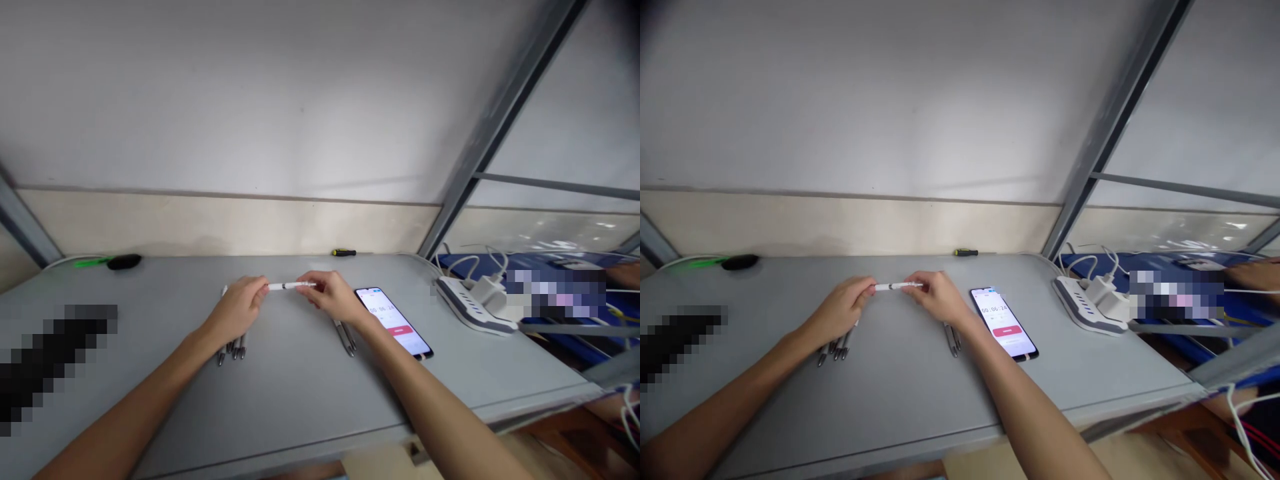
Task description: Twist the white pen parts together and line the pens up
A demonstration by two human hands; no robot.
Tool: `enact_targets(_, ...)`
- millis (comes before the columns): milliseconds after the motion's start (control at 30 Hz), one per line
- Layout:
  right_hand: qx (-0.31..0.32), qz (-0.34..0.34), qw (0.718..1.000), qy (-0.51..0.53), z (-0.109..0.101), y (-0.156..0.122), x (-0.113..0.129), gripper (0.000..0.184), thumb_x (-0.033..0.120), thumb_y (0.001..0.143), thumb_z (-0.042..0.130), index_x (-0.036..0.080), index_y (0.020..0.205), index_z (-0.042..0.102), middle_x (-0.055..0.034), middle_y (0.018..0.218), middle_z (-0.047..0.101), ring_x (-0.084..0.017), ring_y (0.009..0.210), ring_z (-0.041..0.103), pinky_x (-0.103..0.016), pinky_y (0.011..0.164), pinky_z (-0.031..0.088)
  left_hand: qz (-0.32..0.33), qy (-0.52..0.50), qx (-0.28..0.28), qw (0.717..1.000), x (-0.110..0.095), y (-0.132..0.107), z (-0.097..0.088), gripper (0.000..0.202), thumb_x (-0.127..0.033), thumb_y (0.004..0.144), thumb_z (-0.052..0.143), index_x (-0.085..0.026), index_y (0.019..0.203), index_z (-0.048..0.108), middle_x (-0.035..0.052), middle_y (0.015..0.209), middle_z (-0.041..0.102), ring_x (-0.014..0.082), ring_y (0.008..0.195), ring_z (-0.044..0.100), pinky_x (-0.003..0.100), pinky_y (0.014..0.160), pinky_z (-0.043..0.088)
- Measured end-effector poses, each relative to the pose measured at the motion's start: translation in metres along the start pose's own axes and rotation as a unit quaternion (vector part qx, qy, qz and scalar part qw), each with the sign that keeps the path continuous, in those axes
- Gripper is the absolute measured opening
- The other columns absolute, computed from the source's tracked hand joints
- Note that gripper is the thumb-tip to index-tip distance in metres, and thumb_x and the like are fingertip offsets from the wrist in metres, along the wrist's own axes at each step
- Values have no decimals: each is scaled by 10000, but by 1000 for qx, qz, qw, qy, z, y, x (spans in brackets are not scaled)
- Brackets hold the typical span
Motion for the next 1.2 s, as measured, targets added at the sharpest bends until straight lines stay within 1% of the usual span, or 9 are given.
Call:
enact_targets(100, 38, 41, 996, 69, 3, -1, -2, 341, 471, 872, 516, 166, 807, 657, 39, 525, 444, -84, 461, 368, -228, 454, 262, 14, 43, -26, 999, -5, 0, -4, 232, -80, 844, 324, -209, 728, 477, 4, 705, 535, 176, 728, 474, 286, 664, 365)
enact_targets(200, 56, 86, 981, 167, 7, 0, -8, 348, 485, 847, 545, 158, 803, 656, 39, 502, 452, -86, 446, 375, -232, 454, 277, 25, 50, -42, 998, -10, 0, -7, 244, -94, 861, 318, -201, 743, 502, 16, 733, 553, 180, 752, 480, 293, 693, 379)
enact_targets(333, -46, 100, 954, 280, 3, 7, -19, 277, 428, 764, 659, 155, 731, 631, -5, 646, 548, -108, 595, 491, -225, 544, 374, 23, 28, -17, 999, -10, 1, -4, 281, -306, 956, 302, -200, 934, 561, 37, 894, 589, 187, 874, 519, 321, 791, 408)
enact_targets(433, -123, 129, 900, 398, -3, 9, -29, 234, 403, 763, 643, 177, 816, 608, -44, 840, 605, -151, 762, 564, -250, 641, 464, -2, 35, -5, 999, -4, 0, -2, 336, -386, 961, 286, -217, 1121, 528, 59, 1079, 579, 210, 1013, 512, 382, 897, 386)
enact_targets(500, -139, 156, 852, 479, -6, 10, -34, 208, 394, 795, 585, 194, 851, 564, -41, 837, 594, -160, 751, 576, -264, 620, 490, -24, 51, -7, 998, 0, -1, -3, 349, -395, 958, 278, -215, 1106, 537, 64, 1088, 580, 225, 1031, 505, 408, 906, 378)
enact_targets(567, -138, 193, 813, 532, -8, 8, -39, 180, 373, 827, 541, 207, 894, 532, -11, 740, 546, -129, 617, 532, -220, 484, 440, -43, 88, -9, 995, 3, -1, -5, 332, -386, 947, 302, -207, 1036, 566, 72, 1053, 585, 243, 1020, 500, 416, 879, 383)
enact_targets(667, -121, 185, 780, 586, -11, 8, -39, 170, 304, 843, 549, 250, 997, 498, 62, 579, 380, -69, 418, 297, -139, 334, 184, -73, 162, -5, 984, 6, -2, -7, 266, -348, 912, 374, -197, 967, 586, 90, 1016, 579, 271, 1005, 493, 413, 818, 390)
enact_targets(767, -98, 155, 776, 603, -11, 8, -36, 310, 261, 843, 574, 330, 1122, 456, 78, 571, 335, -59, 406, 217, -127, 346, 97, -96, 210, 11, 973, 8, -4, -5, 221, -315, 883, 408, -200, 947, 586, 95, 999, 572, 283, 992, 492, 408, 775, 392)
enact_targets(1200, -79, 122, 816, 560, -12, 7, -30, 422, 323, 827, 597, 371, 1212, 430, 81, 592, 310, -56, 419, 186, -143, 356, 89, -128, 237, 46, 962, 15, -8, 1, 210, -314, 860, 423, -204, 935, 585, 110, 993, 568, 300, 999, 478, 406, 744, 403)
Point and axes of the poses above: each hand's wrist, its own y-axis towards the middle knuckle, its own z-axis out of the palm, x = y × z, the point moved 5 cm from there along y, towards the middle knuckle
